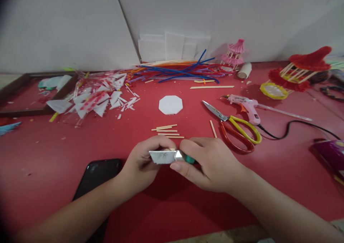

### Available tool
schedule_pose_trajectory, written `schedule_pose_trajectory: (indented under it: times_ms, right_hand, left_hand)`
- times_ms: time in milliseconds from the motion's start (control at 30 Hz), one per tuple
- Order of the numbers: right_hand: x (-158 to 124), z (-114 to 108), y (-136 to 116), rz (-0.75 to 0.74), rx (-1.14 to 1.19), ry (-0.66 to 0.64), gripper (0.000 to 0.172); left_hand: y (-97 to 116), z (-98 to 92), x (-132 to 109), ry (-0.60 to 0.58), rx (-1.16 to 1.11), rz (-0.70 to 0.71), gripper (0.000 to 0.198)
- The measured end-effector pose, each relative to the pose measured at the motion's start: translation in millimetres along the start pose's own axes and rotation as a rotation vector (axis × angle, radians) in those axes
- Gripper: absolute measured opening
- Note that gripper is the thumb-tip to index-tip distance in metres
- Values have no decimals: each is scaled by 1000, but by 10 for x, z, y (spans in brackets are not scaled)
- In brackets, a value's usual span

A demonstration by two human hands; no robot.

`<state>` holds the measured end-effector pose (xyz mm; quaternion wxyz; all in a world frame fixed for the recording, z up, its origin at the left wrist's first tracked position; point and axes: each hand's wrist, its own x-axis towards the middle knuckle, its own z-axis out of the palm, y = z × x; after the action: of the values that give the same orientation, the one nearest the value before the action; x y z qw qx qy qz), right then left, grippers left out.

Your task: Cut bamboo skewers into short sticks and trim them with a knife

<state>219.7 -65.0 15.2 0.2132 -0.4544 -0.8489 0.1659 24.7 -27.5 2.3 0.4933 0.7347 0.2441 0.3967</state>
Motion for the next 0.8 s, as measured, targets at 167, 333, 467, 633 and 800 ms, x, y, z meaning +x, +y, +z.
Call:
schedule_pose_trajectory:
  times_ms: [167, 333, 467, 633, 800]
  right_hand:
    - [-16, 24, 26, -29, 24, 18, 30]
    - [-32, 41, 10, -64, 52, 23, 29]
    - [-35, 24, -8, -77, 57, 35, 30]
    - [-14, 17, -7, -77, -3, 24, 31]
    - [49, 21, -25, -29, 41, -7, 32]
  left_hand:
    - [-12, 39, -5, 11, 88, 47, 23]
    - [1, 43, -45, 1, 143, 90, 17]
    - [3, 37, -64, -5, 170, 125, 17]
    - [32, -18, -76, -13, 172, 107, 18]
    - [42, -91, -55, 3, 168, 95, 22]
